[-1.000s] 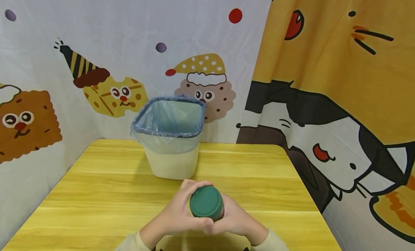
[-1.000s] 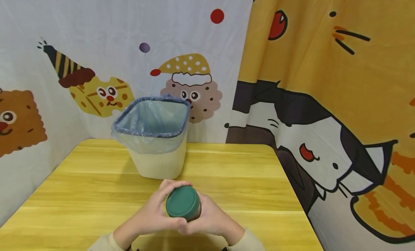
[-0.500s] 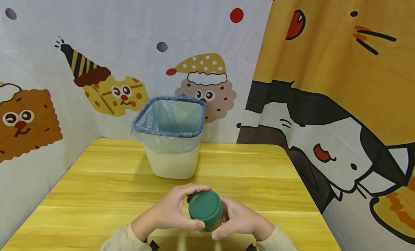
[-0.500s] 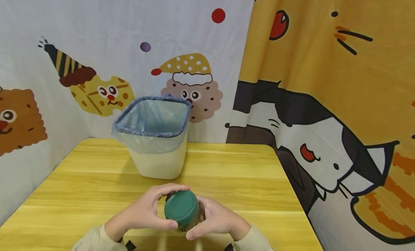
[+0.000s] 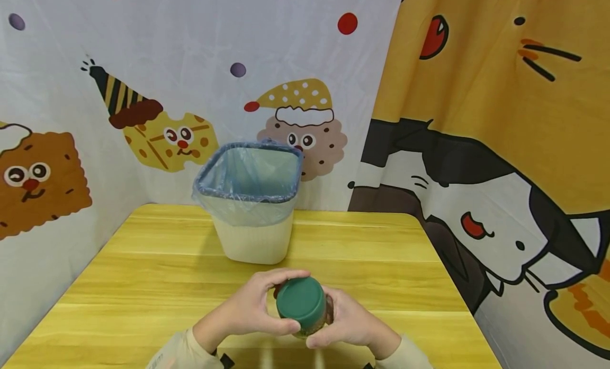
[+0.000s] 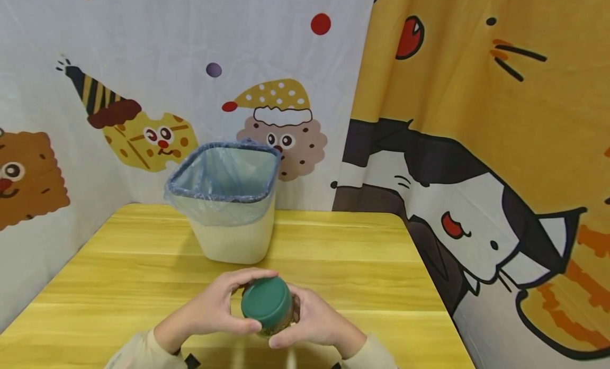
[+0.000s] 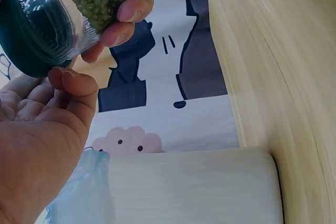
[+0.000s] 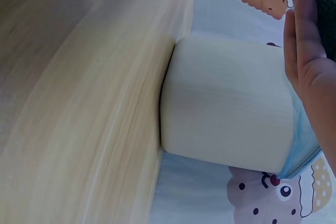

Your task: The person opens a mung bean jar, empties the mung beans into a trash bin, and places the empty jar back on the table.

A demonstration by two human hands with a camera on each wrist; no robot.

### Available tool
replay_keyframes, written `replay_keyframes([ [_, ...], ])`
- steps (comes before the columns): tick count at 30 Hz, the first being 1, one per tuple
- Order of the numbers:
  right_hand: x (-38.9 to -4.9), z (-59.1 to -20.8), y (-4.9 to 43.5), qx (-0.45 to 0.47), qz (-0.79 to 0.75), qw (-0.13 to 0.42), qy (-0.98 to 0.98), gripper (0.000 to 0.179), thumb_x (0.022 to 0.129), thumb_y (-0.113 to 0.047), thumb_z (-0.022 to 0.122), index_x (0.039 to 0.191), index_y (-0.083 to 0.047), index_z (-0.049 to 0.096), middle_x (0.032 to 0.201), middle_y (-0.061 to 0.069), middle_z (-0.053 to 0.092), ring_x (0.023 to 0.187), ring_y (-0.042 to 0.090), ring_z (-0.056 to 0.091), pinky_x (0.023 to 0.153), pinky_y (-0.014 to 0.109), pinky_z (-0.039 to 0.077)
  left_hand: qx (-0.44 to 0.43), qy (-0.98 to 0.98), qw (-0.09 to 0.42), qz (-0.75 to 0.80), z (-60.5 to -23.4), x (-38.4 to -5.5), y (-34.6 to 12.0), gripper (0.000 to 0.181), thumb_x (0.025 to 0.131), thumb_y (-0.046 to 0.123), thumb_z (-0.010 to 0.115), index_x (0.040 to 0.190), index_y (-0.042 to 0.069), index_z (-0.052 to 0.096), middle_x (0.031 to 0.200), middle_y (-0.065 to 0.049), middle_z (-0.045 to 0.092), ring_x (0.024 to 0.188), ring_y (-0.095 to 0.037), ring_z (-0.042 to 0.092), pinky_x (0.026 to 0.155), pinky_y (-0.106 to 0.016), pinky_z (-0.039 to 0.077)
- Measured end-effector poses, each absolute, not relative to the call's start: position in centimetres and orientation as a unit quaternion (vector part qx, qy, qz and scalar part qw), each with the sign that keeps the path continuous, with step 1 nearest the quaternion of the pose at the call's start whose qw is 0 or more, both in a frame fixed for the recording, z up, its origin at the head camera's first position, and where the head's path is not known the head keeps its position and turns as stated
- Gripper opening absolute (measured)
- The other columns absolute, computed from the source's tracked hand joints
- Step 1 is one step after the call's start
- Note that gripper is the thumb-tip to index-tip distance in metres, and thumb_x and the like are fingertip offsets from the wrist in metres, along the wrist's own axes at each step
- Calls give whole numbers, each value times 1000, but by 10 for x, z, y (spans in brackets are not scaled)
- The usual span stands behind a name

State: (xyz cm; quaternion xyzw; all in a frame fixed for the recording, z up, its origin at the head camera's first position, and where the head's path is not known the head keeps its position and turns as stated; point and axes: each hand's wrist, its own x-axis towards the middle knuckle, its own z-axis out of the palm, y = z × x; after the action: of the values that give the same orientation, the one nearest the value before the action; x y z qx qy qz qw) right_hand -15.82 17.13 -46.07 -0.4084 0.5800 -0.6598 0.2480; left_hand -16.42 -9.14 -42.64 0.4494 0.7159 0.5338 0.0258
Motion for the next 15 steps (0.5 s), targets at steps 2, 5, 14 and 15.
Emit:
replay_keyframes([
  [2, -158, -462, 171, -408, -657, 234, 589, 71, 95, -2, 77, 158, 0, 44, 149, 13, 63, 132, 17, 66, 113, 35, 55, 442, 723, 19, 530, -426, -164, -91, 71, 88, 23, 87, 153, 18, 58, 136, -3, 74, 106, -6, 68, 85, -28, 59],
  [5, -157, -463, 170, -399, -653, 218, 606, 73, 94, 0, 77, 159, -3, 43, 150, 15, 63, 133, 18, 66, 112, 34, 56, 419, 740, 14, 525, -425, -163, -91, 72, 87, 25, 89, 152, 22, 59, 137, 0, 73, 102, -5, 67, 81, -27, 58],
  [14, -156, -464, 170, -372, -647, 205, 633, 72, 92, -3, 80, 157, -8, 48, 147, 14, 66, 129, 18, 69, 106, 33, 59, 377, 757, 38, 533, -429, -162, -90, 74, 86, 25, 90, 152, 30, 59, 139, 6, 72, 108, -6, 70, 86, -28, 60],
  [15, -157, -464, 170, -373, -647, 203, 634, 72, 92, -3, 80, 157, -8, 48, 146, 14, 66, 128, 18, 69, 106, 33, 59, 377, 756, 39, 533, -429, -162, -90, 74, 86, 24, 90, 153, 30, 59, 139, 5, 72, 108, -6, 70, 86, -28, 60],
])
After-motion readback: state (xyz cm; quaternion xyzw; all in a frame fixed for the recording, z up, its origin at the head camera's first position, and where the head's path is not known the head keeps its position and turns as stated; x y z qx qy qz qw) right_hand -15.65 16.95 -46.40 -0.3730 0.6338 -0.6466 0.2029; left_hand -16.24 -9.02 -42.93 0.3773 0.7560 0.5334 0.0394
